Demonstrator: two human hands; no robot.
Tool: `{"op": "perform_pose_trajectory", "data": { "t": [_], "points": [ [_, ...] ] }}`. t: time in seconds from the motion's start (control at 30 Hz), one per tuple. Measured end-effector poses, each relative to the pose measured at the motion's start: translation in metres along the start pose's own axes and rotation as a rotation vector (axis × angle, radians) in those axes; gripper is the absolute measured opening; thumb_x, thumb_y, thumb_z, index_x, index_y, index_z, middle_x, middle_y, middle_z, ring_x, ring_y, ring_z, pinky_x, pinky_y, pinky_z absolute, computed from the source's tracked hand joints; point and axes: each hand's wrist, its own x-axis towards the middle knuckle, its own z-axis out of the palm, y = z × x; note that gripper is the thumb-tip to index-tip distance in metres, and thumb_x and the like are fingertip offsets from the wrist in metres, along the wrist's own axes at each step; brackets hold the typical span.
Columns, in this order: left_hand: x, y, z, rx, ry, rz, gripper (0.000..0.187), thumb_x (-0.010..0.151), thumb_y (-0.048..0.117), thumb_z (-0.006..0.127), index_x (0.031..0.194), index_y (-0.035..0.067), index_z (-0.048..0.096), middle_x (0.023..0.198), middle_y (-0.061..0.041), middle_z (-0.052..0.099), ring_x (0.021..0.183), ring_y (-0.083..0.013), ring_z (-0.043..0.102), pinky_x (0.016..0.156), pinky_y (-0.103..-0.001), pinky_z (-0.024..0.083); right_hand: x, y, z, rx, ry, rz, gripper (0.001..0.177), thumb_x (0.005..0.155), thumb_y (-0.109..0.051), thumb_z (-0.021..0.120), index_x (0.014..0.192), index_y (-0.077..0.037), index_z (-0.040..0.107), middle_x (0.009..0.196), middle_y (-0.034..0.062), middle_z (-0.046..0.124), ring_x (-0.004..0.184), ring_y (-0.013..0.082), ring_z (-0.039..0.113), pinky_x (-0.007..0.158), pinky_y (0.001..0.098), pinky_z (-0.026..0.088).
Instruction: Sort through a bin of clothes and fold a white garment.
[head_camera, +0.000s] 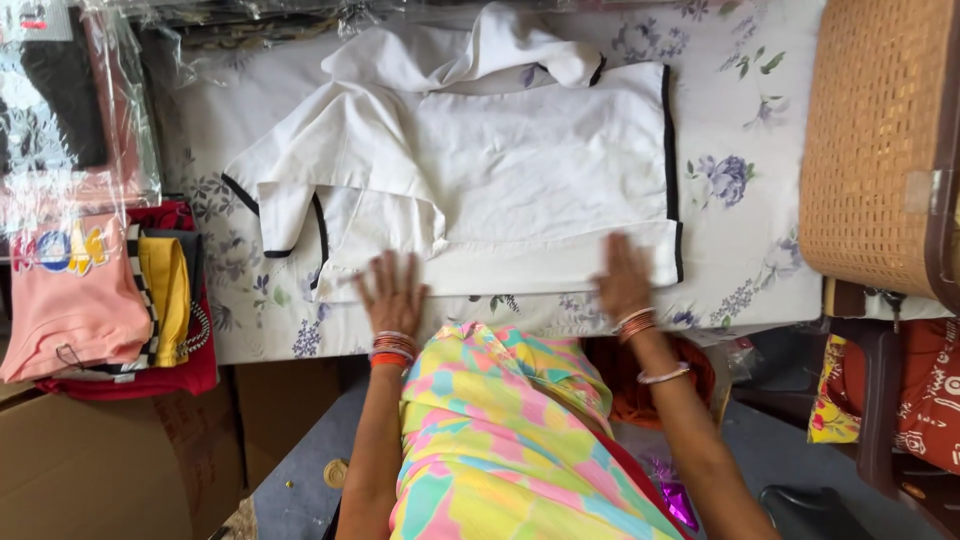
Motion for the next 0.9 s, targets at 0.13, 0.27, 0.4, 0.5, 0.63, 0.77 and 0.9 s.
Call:
{"op": "perform_pose_trajectory", "data": {
  "t": [0.13, 0.27, 0.4, 0.5, 0.63, 0.77, 0.9],
  "points": [
    [-0.014, -0.046, 0.013, 0.005, 0.122, -0.327, 0.068, 0.105, 0.051, 0.037, 0.165, 0.026, 0.018, 0.172, -0.011, 0.009, 0.158, -0.0337, 0.006, 0.122, -0.065, 0.001, -0.003, 0.062, -0.008, 0.018, 0.282, 0.221, 0.079, 0.104, -0.043, 0.044, 0.164, 0.000, 0.016, 0.172, 0.0182, 0.017, 0.160, 0.0302, 0.013, 0.128, 0.0543, 0.006],
    [-0.009, -0.077, 0.038, -0.031, 0.188, -0.590, 0.071, 0.102, 0.048, 0.039, 0.165, 0.022, 0.018, 0.172, -0.012, 0.010, 0.158, -0.0327, 0.008, 0.121, -0.067, 0.001, 0.005, 0.066, -0.005, 0.058, 0.312, 0.249, 0.079, 0.103, -0.045, 0.041, 0.163, 0.001, 0.020, 0.172, 0.0184, 0.018, 0.160, 0.0327, 0.012, 0.127, 0.0574, 0.004],
    [-0.005, -0.053, 0.018, -0.034, 0.151, -0.705, 0.072, 0.101, 0.045, 0.040, 0.164, 0.020, 0.016, 0.171, -0.011, 0.009, 0.157, -0.0301, 0.008, 0.121, -0.067, 0.001, 0.006, 0.057, -0.006, 0.111, 0.300, 0.228, 0.080, 0.104, -0.048, 0.036, 0.164, 0.001, 0.019, 0.173, 0.0203, 0.015, 0.160, 0.0323, 0.010, 0.127, 0.0596, -0.001],
    [0.007, -0.025, 0.018, 0.029, 0.224, -0.648, 0.073, 0.100, 0.036, 0.041, 0.163, 0.008, 0.018, 0.171, -0.015, 0.010, 0.159, -0.0305, 0.007, 0.123, -0.064, 0.002, 0.006, 0.025, -0.016, 0.035, 0.310, 0.262, 0.085, 0.099, -0.048, 0.042, 0.163, 0.003, 0.020, 0.172, 0.0249, 0.014, 0.161, 0.0379, 0.008, 0.122, 0.0645, -0.004],
    [0.016, 0.028, 0.007, -0.168, 0.145, -0.267, 0.076, 0.099, 0.040, 0.045, 0.163, 0.007, 0.021, 0.172, -0.016, 0.015, 0.161, -0.0314, 0.008, 0.129, -0.059, 0.008, 0.016, -0.041, -0.009, 0.219, 0.356, 0.029, 0.091, 0.098, -0.058, 0.041, 0.164, 0.000, 0.016, 0.172, 0.0263, 0.010, 0.161, 0.0393, 0.006, 0.125, 0.0647, -0.003],
    [0.005, 0.044, -0.007, -0.334, 0.163, 0.050, 0.076, 0.098, 0.053, 0.044, 0.163, 0.021, 0.024, 0.171, -0.012, 0.019, 0.156, -0.0296, 0.012, 0.125, -0.061, 0.008, 0.012, -0.061, 0.010, 0.157, 0.218, -0.006, 0.086, 0.094, -0.057, 0.043, 0.165, -0.017, 0.019, 0.172, 0.0218, 0.009, 0.158, 0.0420, 0.002, 0.120, 0.0681, -0.005],
    [-0.028, -0.013, -0.013, -0.161, 0.048, -0.397, 0.072, 0.099, 0.057, 0.046, 0.160, 0.027, 0.024, 0.170, -0.013, 0.013, 0.157, -0.0329, 0.007, 0.119, -0.071, 0.003, -0.032, -0.022, 0.017, 0.026, 0.172, 0.216, 0.083, 0.092, -0.060, 0.045, 0.162, -0.024, 0.019, 0.171, 0.0206, 0.006, 0.155, 0.0459, 0.001, 0.115, 0.0689, -0.007]
  ]
}}
